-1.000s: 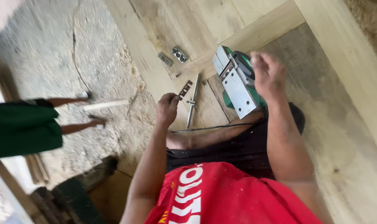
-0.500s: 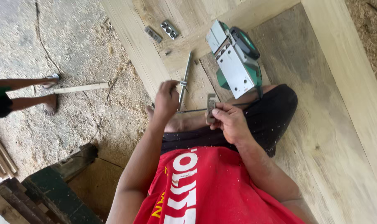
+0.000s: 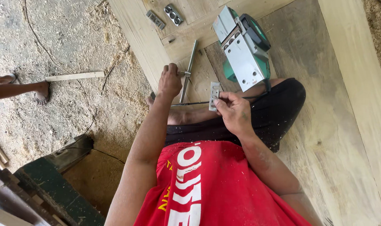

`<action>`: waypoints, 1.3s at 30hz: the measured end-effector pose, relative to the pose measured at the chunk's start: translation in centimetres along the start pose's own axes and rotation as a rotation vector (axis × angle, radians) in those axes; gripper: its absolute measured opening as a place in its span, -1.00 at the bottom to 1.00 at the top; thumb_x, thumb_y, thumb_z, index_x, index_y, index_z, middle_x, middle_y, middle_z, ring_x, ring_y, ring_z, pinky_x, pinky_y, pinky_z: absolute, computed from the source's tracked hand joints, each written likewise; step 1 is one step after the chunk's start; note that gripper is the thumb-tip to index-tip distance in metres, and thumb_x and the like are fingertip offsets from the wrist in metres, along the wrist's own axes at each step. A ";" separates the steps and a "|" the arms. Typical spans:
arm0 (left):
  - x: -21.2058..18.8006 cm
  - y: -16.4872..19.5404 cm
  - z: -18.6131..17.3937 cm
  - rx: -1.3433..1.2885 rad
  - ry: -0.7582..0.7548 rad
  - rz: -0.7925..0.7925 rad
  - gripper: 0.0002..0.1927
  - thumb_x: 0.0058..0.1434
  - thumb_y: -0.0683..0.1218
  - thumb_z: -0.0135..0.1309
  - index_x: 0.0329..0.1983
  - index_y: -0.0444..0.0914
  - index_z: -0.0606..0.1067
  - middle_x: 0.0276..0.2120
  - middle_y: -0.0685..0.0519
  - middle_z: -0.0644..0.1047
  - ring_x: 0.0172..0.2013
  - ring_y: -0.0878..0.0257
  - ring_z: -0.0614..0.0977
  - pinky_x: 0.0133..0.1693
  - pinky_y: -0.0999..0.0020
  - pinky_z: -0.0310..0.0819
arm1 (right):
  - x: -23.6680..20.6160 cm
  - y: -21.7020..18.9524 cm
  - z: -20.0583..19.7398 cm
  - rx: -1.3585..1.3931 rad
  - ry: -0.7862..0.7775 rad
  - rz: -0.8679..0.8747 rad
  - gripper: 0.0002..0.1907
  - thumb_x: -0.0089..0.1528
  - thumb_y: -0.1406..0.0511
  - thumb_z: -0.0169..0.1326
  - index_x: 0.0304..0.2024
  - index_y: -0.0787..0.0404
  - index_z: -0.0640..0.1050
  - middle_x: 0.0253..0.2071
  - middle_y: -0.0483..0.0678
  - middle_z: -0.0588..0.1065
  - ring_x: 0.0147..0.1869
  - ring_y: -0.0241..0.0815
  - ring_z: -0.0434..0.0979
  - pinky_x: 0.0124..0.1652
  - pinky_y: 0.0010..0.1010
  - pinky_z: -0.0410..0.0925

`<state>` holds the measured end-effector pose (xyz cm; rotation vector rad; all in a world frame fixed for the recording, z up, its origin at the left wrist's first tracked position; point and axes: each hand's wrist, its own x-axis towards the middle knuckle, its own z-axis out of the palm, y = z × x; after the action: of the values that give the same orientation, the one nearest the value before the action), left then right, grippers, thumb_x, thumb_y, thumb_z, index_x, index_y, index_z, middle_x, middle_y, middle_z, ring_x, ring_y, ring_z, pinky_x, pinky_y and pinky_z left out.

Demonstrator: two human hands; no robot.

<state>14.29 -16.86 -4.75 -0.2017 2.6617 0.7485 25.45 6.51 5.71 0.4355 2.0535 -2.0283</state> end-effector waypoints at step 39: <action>-16.9 11.8 -9.7 -0.828 -0.274 0.440 -0.84 0.38 -0.25 0.08 -0.01 -0.38 0.49 -0.22 -0.05 0.61 -0.18 0.15 0.65 -0.12 0.36 0.56 | -4.5 -6.5 -1.7 0.330 -0.009 -0.173 -0.93 0.28 0.49 0.12 -0.18 0.39 0.52 -0.19 -0.04 0.62 -0.16 -0.36 0.65 -0.12 -0.49 0.58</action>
<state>24.15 -11.33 14.96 0.2738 2.0077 1.8377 27.38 7.99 13.39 0.3105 1.8087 -2.4791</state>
